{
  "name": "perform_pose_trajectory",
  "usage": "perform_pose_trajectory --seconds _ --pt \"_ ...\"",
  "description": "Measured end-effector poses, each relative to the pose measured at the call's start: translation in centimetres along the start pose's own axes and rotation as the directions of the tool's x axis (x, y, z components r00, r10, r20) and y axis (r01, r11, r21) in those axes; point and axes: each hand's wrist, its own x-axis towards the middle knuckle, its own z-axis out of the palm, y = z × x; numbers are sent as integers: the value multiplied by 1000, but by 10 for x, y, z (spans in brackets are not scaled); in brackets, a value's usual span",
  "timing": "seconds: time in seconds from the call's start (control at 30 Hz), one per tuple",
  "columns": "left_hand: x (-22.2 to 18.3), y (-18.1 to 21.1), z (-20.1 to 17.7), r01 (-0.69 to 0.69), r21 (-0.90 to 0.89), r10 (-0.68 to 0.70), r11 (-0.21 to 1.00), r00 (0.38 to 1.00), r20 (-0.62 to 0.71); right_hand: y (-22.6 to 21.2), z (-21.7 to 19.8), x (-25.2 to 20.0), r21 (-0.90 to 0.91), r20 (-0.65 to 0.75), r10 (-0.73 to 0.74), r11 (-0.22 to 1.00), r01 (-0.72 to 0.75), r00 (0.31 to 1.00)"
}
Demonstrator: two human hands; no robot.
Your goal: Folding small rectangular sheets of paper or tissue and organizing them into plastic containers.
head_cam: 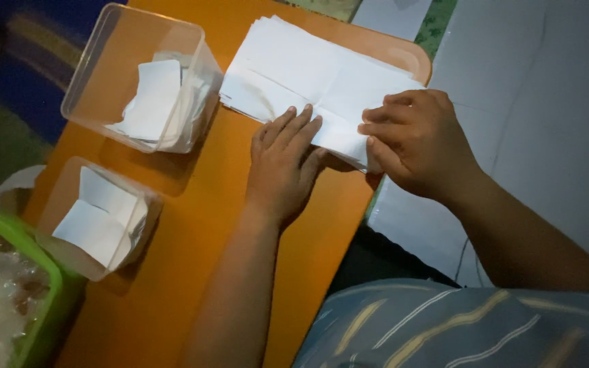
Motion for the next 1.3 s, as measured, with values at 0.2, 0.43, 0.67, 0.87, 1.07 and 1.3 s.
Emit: perform_pose_trajectory --seconds 0.2,0.43,0.67,0.87,1.07,1.3 --pt "3 3 -4 18 -6 -17 1000 1000 18 -1 -2 8 36 -43 -43 998 44 998" --pt "2 3 -4 -33 8 33 999 999 -24 -2 -4 8 -14 -31 -76 997 75 997" --pt "1 4 -3 -1 2 1 1000 1000 -14 -19 -6 15 -41 -132 -201 980 197 971" --pt "2 4 -4 -18 15 18 1000 1000 -21 -29 -3 15 -47 -43 -185 982 183 982" --pt "1 6 -4 -2 -11 2 1000 1000 -10 -25 -2 12 -6 -48 -166 986 166 985" --pt "3 9 -9 72 -8 -72 997 997 -33 -23 -17 24 -24 -174 -227 974 226 958"
